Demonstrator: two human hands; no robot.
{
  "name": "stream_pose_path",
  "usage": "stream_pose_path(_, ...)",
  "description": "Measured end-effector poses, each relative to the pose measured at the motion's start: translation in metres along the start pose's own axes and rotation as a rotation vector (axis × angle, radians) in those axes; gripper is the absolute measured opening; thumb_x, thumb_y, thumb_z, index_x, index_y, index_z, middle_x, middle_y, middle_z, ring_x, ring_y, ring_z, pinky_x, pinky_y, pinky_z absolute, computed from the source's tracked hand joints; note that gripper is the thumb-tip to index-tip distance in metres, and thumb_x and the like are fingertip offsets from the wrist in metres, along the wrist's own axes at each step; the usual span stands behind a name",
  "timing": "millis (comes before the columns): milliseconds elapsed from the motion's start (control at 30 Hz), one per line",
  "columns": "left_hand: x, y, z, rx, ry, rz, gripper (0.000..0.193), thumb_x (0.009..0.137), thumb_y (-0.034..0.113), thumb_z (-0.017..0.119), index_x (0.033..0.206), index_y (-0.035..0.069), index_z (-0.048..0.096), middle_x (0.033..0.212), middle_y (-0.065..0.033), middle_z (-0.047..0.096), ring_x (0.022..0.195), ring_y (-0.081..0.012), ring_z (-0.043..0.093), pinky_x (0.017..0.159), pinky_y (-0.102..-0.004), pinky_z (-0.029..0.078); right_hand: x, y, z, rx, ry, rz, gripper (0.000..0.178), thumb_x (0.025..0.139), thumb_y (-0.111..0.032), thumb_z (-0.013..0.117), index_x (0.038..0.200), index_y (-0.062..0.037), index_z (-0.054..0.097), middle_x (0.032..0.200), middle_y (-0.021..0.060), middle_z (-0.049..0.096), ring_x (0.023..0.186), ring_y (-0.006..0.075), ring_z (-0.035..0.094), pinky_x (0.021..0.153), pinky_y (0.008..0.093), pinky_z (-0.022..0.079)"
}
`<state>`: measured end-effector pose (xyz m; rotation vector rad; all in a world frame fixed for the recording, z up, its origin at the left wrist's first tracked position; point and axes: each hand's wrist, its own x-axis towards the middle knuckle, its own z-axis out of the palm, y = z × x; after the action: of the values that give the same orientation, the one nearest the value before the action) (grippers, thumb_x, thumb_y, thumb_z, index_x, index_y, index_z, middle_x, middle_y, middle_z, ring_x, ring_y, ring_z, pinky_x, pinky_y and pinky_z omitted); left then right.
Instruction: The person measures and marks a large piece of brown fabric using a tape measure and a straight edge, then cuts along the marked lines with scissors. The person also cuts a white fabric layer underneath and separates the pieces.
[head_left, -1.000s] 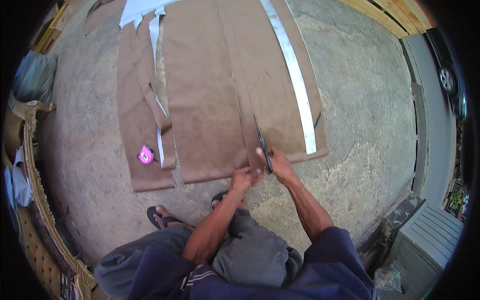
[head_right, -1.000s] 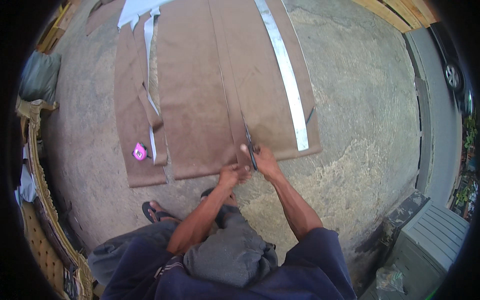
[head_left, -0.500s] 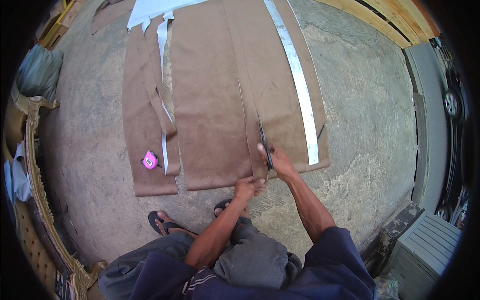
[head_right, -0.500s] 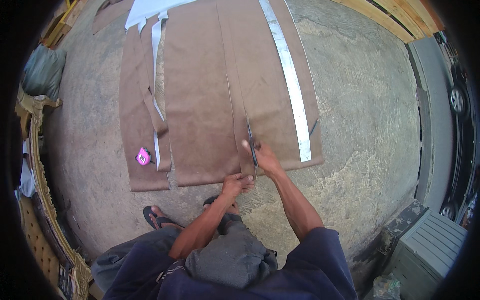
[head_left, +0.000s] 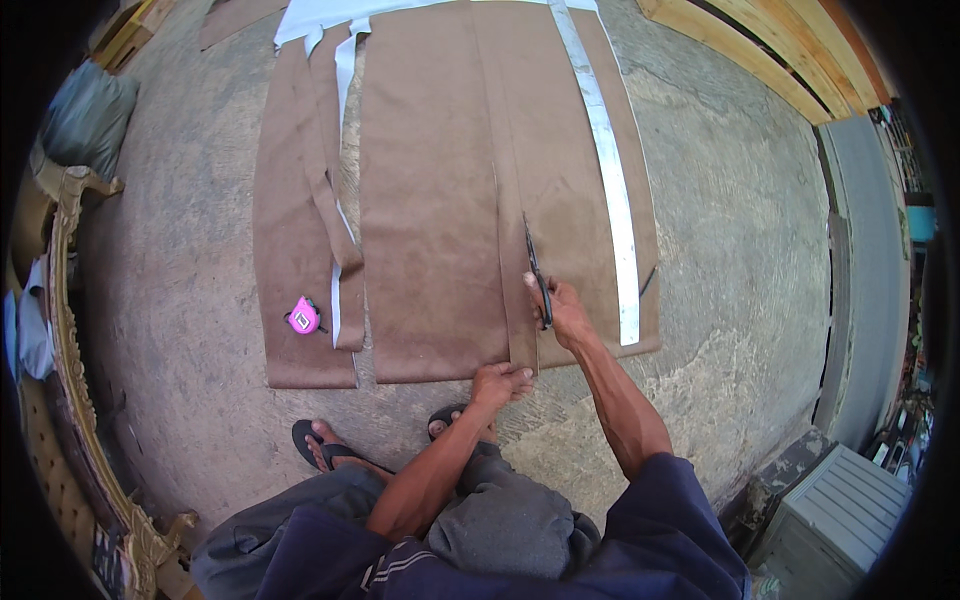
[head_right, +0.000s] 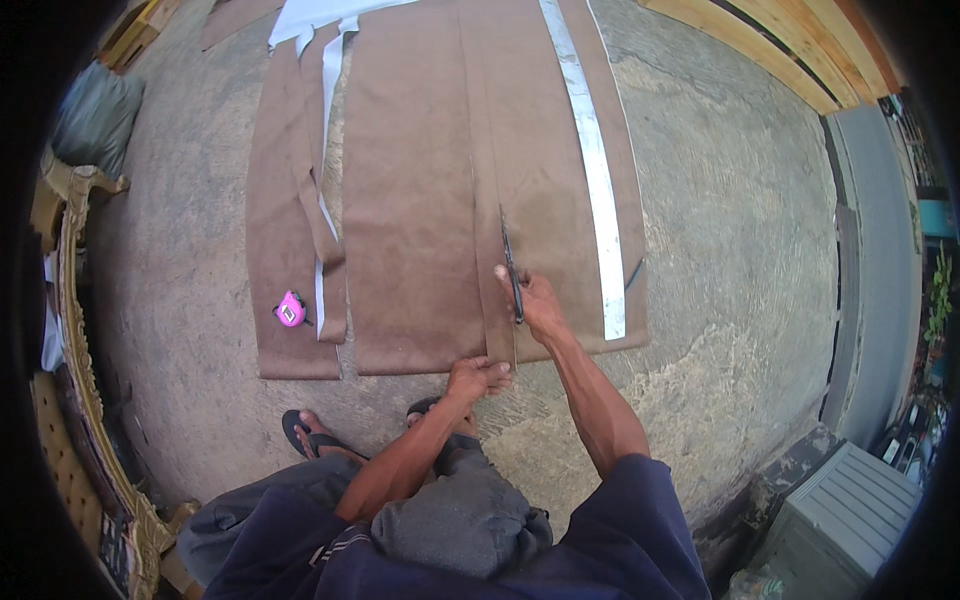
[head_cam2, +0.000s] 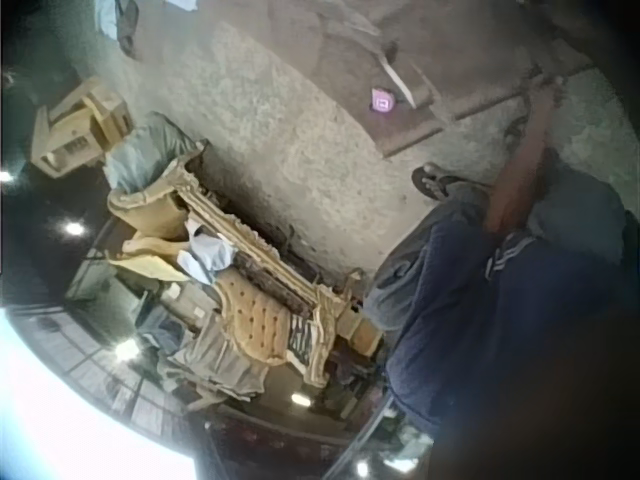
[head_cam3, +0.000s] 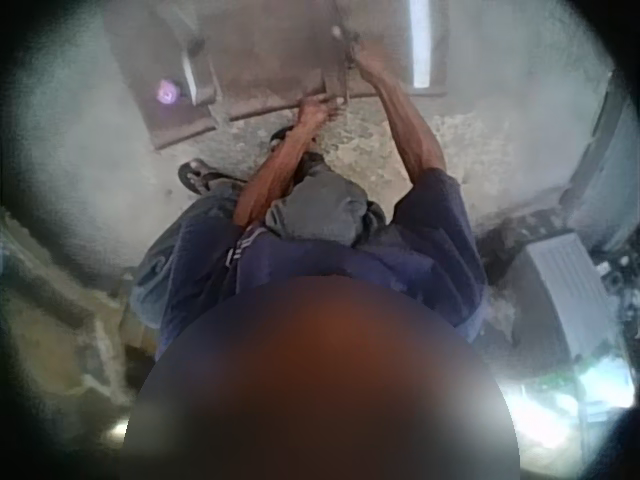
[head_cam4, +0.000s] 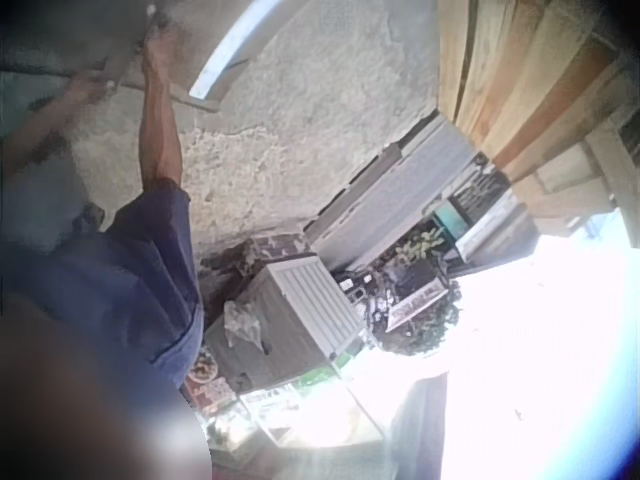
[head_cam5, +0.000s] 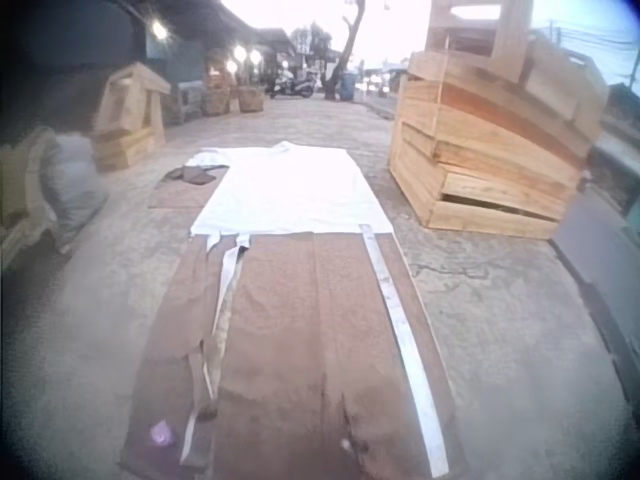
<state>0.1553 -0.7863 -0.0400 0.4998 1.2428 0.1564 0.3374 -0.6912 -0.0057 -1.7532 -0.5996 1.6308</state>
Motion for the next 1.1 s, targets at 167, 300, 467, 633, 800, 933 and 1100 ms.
stream_pose_path(167, 0.0, -0.001, 0.001, 0.017, 0.012, -0.012, 0.031, 0.094, 0.026, 0.078, 0.112, 0.002, 0.072, 0.098, -0.0089, 0.076, 0.086, -0.0171, 0.074, 0.073, -0.0302, 0.056, 0.011, -0.01, 0.004, 0.194, -0.009, -0.054, 0.063, 0.088, -0.061, 0.076, 0.097, -0.0016, 0.057, 0.07, -0.001, 0.052, 0.056, 0.011, 0.052, 0.047, 0.027, 0.043)
stream_pose_path(300, -0.001, 0.0, 0.001, -0.007, 0.007, -0.006, 0.032, 0.094, 0.026, 0.077, 0.113, 0.001, 0.071, 0.1, -0.0092, 0.076, 0.085, -0.0176, 0.074, 0.075, -0.0305, 0.057, 0.021, -0.015, 0.005, 0.063, 0.029, -0.024, 0.061, 0.088, -0.061, 0.075, 0.096, -0.0031, 0.057, 0.07, -0.0013, 0.051, 0.057, 0.0108, 0.052, 0.05, 0.0267, 0.043)
stream_pose_path(467, -0.001, 0.0, 0.001, -0.014, 0.014, -0.026, 0.033, 0.094, 0.026, 0.077, 0.114, 0.0, 0.071, 0.101, -0.0104, 0.076, 0.086, -0.0184, 0.074, 0.075, -0.0303, 0.057, 0.035, -0.024, 0.001, 0.116, -0.038, -0.026, 0.062, 0.089, -0.062, 0.074, 0.098, -0.0024, 0.058, 0.07, -0.0014, 0.05, 0.057, 0.0104, 0.051, 0.051, 0.0264, 0.044)
stream_pose_path(633, -0.002, -0.002, 0.0, -0.024, -0.03, 0.0, 0.034, 0.095, 0.026, 0.077, 0.114, -0.001, 0.07, 0.1, -0.0109, 0.076, 0.088, -0.019, 0.074, 0.076, -0.0303, 0.057, 0.042, -0.035, 0.001, 0.003, 0.014, -0.023, 0.061, 0.089, -0.063, 0.073, 0.095, -0.004, 0.057, 0.071, -0.0012, 0.05, 0.059, 0.0101, 0.051, 0.053, 0.0264, 0.045)
stream_pose_path(800, -0.001, -0.003, 0.0, -0.037, -0.012, 0.014, 0.031, 0.095, 0.026, 0.076, 0.111, 0.0, 0.072, 0.094, -0.0079, 0.076, 0.08, -0.0158, 0.073, 0.07, -0.028, 0.057, 0.053, -0.047, 0.003, 0.094, -0.022, -0.017, 0.063, 0.089, -0.064, 0.073, 0.095, -0.0036, 0.057, 0.071, -0.0009, 0.051, 0.06, 0.0103, 0.052, 0.053, 0.0266, 0.046)
stream_pose_path(933, 0.001, -0.005, 0.0, -0.027, -0.02, 0.021, 0.035, 0.094, 0.025, 0.077, 0.114, -0.002, 0.07, 0.099, -0.0115, 0.076, 0.086, -0.0198, 0.075, 0.074, -0.0309, 0.058, 0.064, -0.057, 0.005, 0.011, 0.01, -0.028, 0.063, 0.088, -0.065, 0.073, 0.097, -0.0046, 0.057, 0.072, -0.001, 0.051, 0.061, 0.0106, 0.052, 0.054, 0.0271, 0.046)
stream_pose_path(1100, 0.003, -0.008, -0.001, -0.029, -0.029, 0.006, 0.034, 0.094, 0.025, 0.077, 0.115, -0.002, 0.07, 0.101, -0.0106, 0.076, 0.086, -0.0194, 0.075, 0.073, -0.0308, 0.059, 0.076, -0.068, 0.005, 0.101, -0.051, -0.039, 0.061, 0.088, -0.065, 0.073, 0.094, -0.0066, 0.056, 0.072, -0.0012, 0.051, 0.06, 0.0105, 0.052, 0.052, 0.0265, 0.044)
